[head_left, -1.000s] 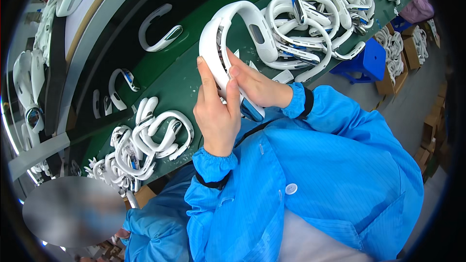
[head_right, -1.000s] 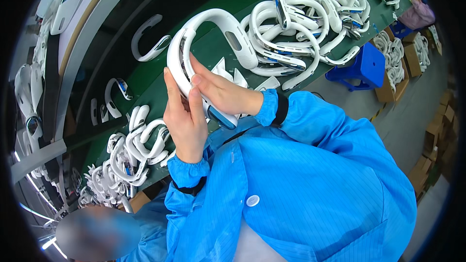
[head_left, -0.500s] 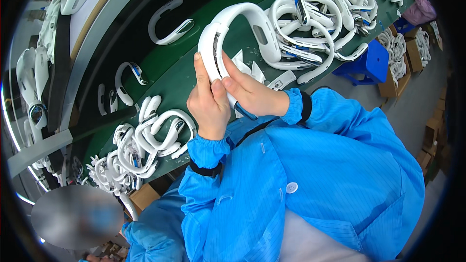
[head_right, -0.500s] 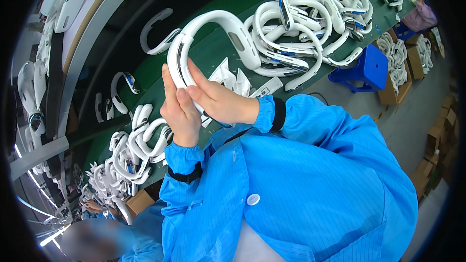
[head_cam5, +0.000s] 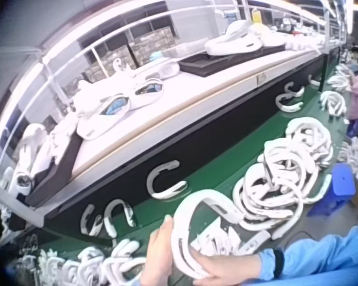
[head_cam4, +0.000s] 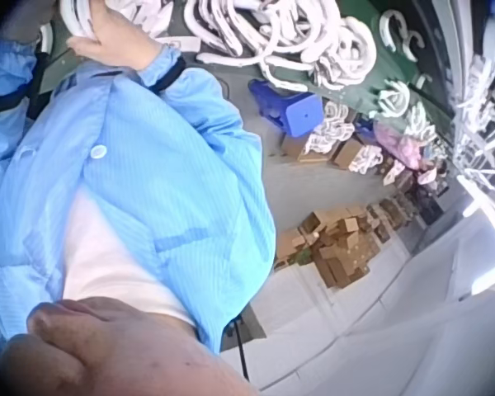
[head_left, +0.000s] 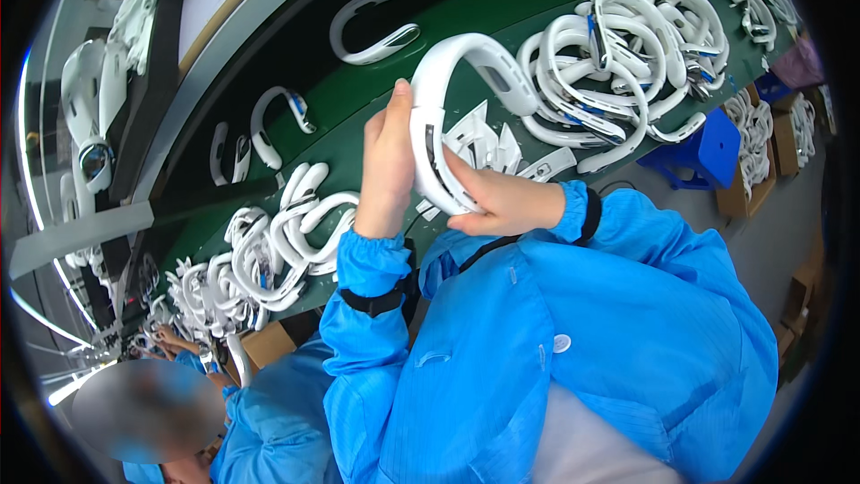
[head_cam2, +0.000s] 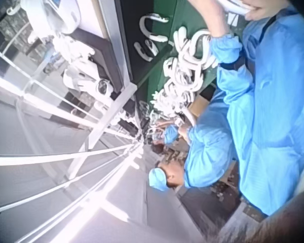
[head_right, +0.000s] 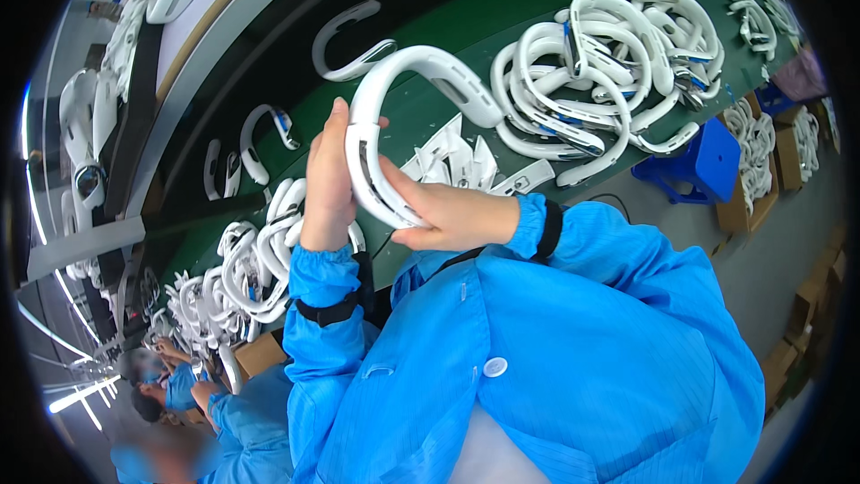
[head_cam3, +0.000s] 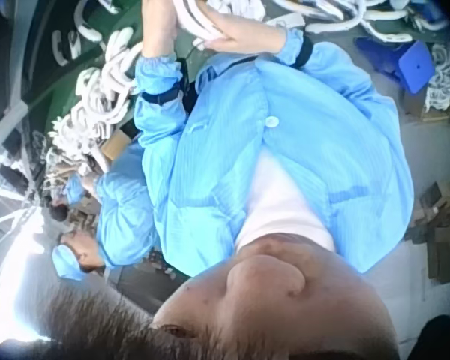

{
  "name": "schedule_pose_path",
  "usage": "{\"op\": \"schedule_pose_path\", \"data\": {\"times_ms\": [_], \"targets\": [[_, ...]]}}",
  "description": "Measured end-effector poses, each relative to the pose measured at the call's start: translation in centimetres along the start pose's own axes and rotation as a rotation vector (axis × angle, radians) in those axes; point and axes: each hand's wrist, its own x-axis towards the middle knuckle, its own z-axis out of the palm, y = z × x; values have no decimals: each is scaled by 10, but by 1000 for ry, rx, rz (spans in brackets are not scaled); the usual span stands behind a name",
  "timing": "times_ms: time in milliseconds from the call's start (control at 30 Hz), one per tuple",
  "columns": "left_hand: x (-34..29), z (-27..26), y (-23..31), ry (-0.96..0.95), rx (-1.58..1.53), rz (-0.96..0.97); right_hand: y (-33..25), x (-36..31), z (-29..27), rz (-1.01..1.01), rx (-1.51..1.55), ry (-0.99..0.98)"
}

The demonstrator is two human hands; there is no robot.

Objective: Assembling and packing neck-worn electronic massage or cooling devices on a factory line.

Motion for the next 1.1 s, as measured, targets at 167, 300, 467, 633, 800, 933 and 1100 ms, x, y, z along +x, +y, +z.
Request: {"op": "schedule_pose_path", "data": {"times_ms": [167,300,467,633,800,933,1100], "targets": [[-12,4,-19,70,163,197,-11,5,-6,133,7,-68],[-20,1,-19,1,152,224,-5,3,8,158,-51,-130],[-23,0,-14,16,-1,202,-16,5,5,181,-135,-79],[-3,-14,-17,153,-66,-7,-13,9,14,204,-184,-95],[8,-17,-21,321,10,102,-6,13,16,161,-219,42],[8,-14,-21,327,-47,108,-3,14,16,204,-223,92],[-36,3,-24,262,403,253,-4,11,15,144,-184,176]]}}
